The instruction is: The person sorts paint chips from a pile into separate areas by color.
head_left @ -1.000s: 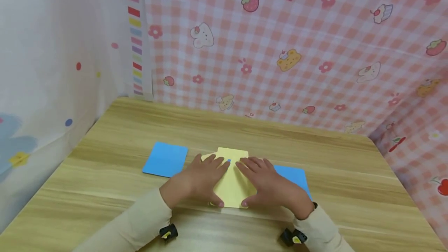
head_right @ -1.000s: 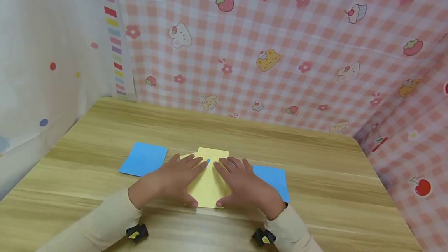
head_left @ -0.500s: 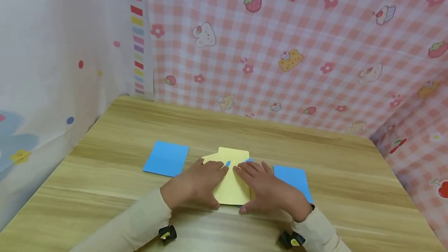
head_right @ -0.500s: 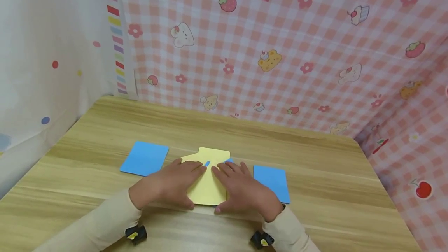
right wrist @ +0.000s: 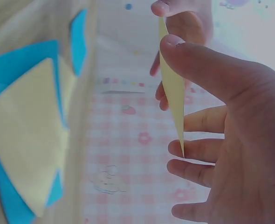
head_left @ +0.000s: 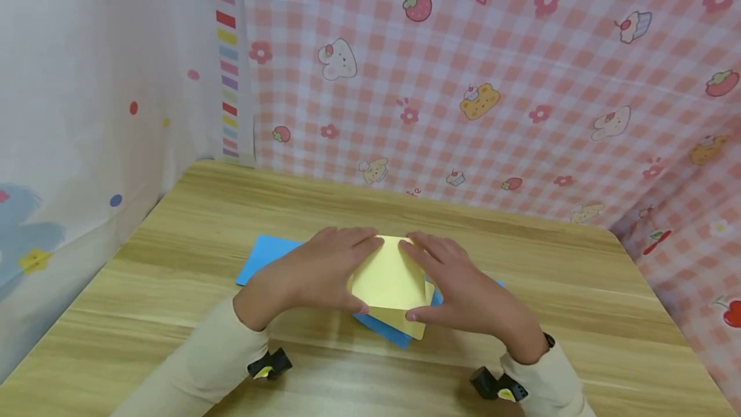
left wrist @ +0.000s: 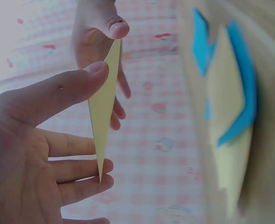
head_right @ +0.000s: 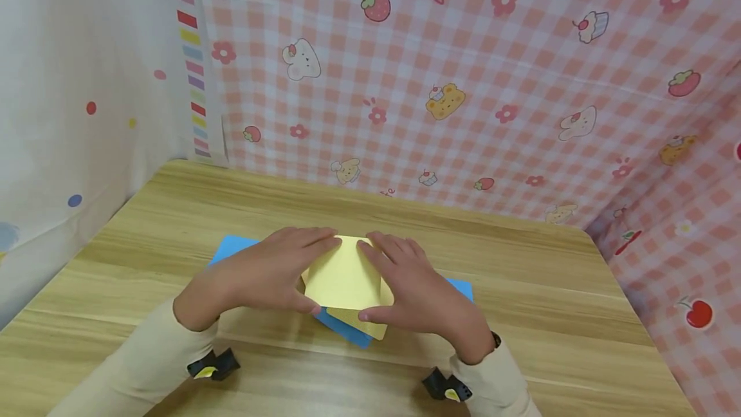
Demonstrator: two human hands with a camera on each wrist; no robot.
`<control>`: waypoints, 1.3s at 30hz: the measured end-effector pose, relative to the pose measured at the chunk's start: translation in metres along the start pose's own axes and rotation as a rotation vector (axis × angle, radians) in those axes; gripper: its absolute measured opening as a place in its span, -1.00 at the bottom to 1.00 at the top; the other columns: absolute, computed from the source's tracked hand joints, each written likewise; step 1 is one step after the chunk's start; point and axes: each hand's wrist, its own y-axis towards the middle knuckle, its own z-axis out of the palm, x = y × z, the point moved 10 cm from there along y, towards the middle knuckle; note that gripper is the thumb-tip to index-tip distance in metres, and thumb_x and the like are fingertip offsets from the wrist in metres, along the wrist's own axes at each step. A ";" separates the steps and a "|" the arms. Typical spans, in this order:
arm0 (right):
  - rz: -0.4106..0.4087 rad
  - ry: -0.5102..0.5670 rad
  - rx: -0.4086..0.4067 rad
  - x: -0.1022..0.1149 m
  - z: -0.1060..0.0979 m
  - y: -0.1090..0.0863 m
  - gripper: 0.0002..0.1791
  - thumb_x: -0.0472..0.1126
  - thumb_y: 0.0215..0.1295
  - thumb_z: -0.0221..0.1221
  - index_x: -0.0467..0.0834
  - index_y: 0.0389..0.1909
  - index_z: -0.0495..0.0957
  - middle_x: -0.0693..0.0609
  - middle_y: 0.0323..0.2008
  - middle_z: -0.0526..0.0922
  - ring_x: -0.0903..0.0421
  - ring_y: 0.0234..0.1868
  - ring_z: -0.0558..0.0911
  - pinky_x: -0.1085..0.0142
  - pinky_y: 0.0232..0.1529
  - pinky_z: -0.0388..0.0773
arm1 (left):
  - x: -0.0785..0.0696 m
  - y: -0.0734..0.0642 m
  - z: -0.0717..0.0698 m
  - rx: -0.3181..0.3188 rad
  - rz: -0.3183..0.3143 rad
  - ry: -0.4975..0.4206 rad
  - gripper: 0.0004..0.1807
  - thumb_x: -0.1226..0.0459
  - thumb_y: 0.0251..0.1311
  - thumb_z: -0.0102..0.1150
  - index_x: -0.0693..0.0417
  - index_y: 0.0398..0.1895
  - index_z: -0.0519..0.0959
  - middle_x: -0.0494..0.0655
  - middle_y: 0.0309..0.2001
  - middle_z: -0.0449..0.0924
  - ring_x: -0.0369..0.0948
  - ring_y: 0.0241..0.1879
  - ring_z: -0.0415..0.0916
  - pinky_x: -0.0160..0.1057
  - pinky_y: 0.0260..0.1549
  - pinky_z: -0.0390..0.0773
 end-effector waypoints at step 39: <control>-0.067 -0.045 -0.055 0.018 -0.014 0.004 0.03 0.21 0.18 0.40 -0.13 0.55 0.17 -0.12 0.49 0.22 -0.14 0.45 0.22 -0.13 0.36 0.24 | -0.003 -0.013 -0.022 -0.018 0.000 -0.035 0.02 -0.02 0.01 0.54 0.25 0.47 0.29 0.16 0.47 0.27 0.06 0.44 0.23 0.26 0.33 0.23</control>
